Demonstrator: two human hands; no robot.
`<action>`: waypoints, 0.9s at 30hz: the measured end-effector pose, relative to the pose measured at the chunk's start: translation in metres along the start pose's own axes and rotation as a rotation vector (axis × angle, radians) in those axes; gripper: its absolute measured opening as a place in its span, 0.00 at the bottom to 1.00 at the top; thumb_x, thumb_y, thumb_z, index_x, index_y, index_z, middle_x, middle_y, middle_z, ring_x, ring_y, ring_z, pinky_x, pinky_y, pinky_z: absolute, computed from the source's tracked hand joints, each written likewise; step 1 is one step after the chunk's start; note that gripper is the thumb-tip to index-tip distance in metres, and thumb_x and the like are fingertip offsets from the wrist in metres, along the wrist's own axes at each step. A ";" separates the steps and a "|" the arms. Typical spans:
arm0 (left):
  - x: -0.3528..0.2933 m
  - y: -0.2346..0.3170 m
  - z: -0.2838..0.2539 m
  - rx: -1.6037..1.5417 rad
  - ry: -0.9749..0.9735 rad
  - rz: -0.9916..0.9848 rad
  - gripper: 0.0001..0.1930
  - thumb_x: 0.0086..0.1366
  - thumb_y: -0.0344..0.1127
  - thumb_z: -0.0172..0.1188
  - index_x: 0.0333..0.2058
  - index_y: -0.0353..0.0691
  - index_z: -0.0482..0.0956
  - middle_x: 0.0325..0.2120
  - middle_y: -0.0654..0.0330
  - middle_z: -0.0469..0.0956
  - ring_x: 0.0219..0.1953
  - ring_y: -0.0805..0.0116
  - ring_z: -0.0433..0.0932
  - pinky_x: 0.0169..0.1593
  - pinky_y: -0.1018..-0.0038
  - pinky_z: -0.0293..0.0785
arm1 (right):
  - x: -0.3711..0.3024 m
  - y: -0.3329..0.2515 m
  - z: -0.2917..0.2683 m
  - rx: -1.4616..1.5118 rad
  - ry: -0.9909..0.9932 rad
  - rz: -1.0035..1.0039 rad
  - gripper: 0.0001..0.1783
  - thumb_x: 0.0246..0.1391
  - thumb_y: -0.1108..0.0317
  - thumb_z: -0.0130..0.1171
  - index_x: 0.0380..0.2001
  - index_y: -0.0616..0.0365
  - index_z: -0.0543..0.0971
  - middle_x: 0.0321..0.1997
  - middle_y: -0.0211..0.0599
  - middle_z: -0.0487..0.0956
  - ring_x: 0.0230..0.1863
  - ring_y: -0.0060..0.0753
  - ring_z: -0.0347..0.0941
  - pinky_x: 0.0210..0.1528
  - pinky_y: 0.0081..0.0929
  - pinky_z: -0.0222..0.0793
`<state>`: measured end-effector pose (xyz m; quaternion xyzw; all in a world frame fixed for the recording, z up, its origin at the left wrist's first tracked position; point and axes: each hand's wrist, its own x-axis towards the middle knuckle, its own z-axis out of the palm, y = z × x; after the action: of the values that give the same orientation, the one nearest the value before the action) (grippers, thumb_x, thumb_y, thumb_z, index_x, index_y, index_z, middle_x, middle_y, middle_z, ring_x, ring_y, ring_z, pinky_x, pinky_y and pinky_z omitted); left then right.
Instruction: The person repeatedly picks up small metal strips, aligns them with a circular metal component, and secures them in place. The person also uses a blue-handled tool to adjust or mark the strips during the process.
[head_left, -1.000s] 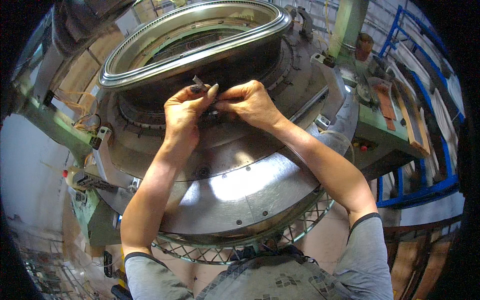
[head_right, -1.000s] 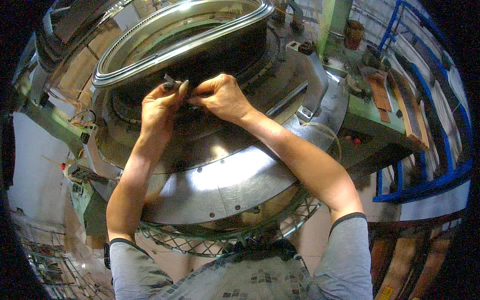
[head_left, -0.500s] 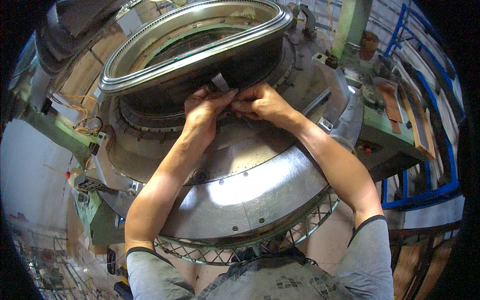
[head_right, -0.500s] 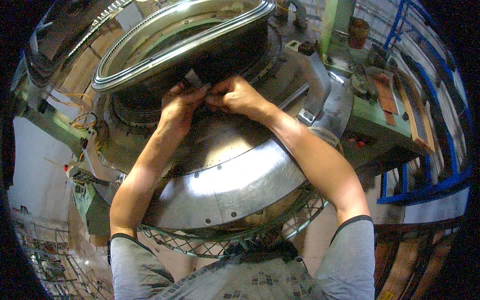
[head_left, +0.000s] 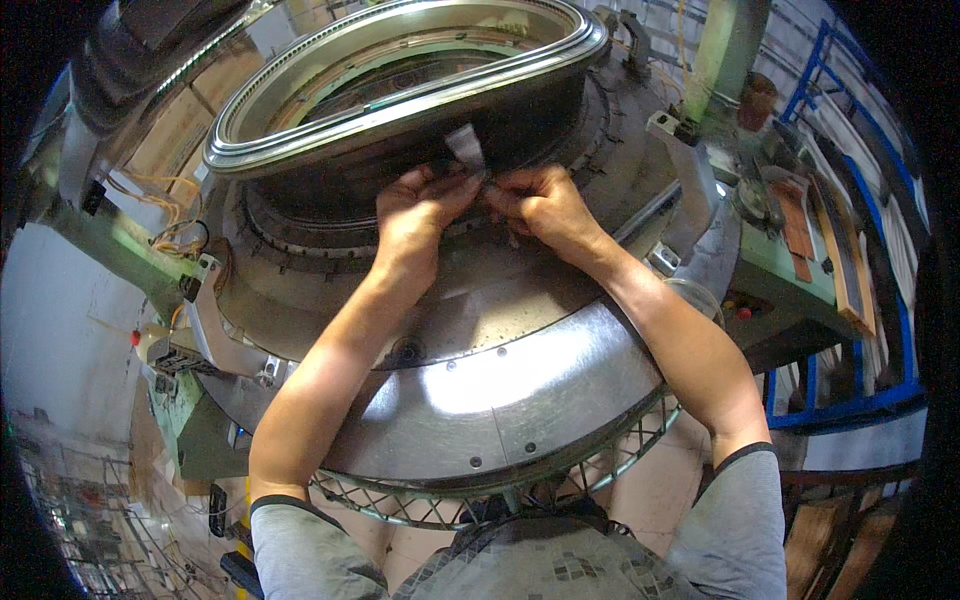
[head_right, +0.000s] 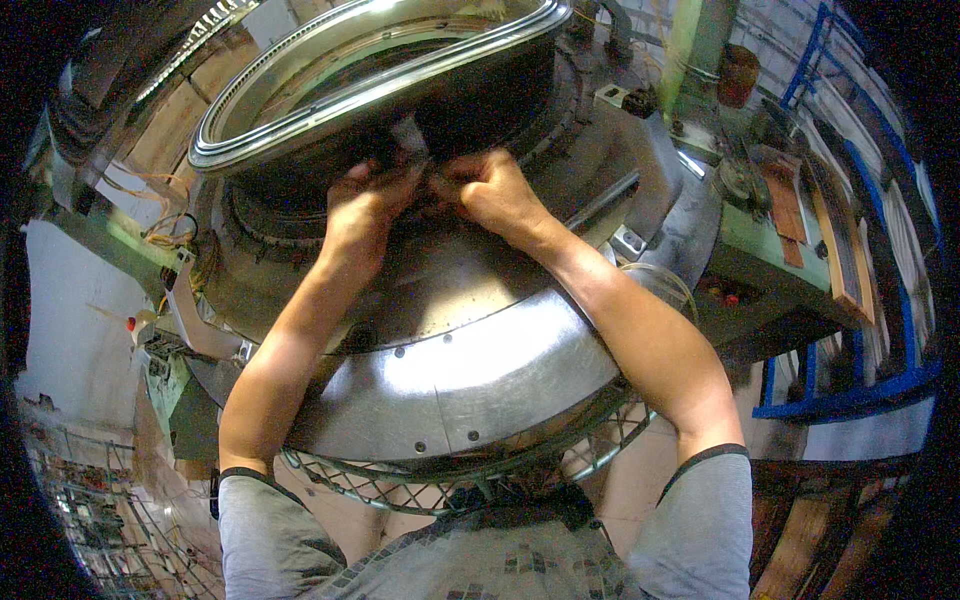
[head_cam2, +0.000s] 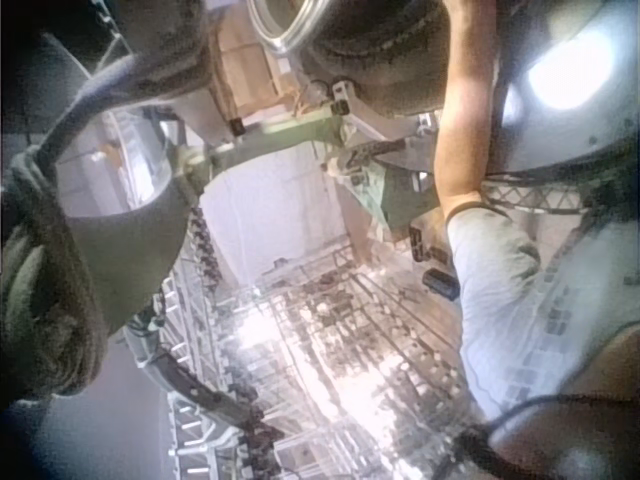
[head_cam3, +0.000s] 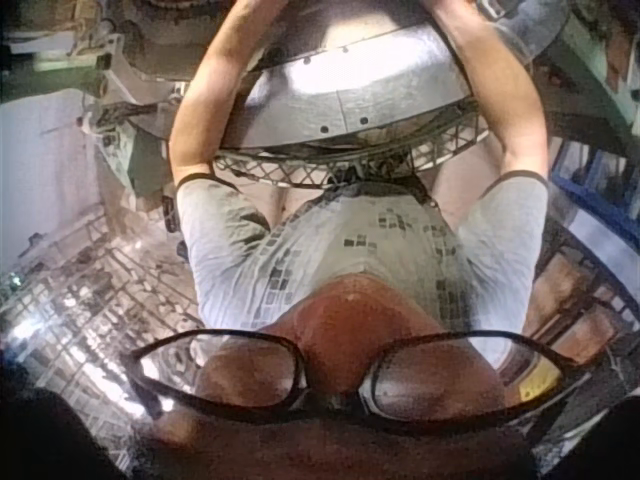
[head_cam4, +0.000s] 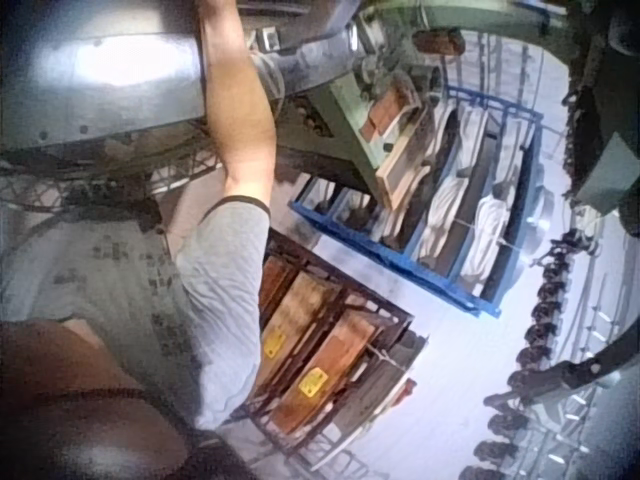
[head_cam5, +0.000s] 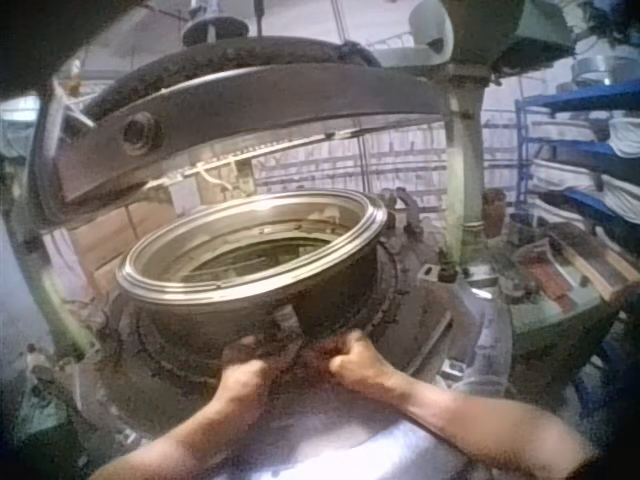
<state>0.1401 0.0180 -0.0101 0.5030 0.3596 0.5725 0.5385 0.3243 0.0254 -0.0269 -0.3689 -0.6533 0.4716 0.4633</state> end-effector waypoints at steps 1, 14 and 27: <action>-0.004 -0.001 0.001 0.095 0.024 0.071 0.11 0.57 0.23 0.69 0.40 0.34 0.83 0.37 0.55 0.85 0.39 0.65 0.83 0.47 0.73 0.79 | 0.001 0.001 0.001 -0.080 0.087 -0.053 0.09 0.56 0.69 0.63 0.35 0.62 0.86 0.28 0.32 0.84 0.28 0.19 0.74 0.32 0.23 0.69; -0.021 -0.015 0.005 1.332 0.043 0.930 0.17 0.49 0.22 0.60 0.41 0.34 0.80 0.64 0.45 0.66 0.66 0.43 0.63 0.63 0.49 0.60 | 0.007 0.008 0.003 -0.374 0.260 -0.257 0.10 0.53 0.67 0.64 0.34 0.61 0.87 0.28 0.55 0.82 0.25 0.34 0.80 0.33 0.33 0.74; -0.021 -0.015 0.007 1.376 0.038 0.907 0.17 0.47 0.24 0.62 0.40 0.35 0.80 0.65 0.48 0.66 0.67 0.45 0.62 0.63 0.46 0.58 | 0.007 0.008 0.003 -0.328 0.261 -0.249 0.10 0.55 0.69 0.64 0.36 0.62 0.87 0.30 0.48 0.85 0.29 0.24 0.78 0.36 0.28 0.74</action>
<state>0.1491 -0.0011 -0.0271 0.8071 0.4011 0.3943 -0.1797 0.3200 0.0332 -0.0337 -0.4135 -0.6965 0.2466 0.5321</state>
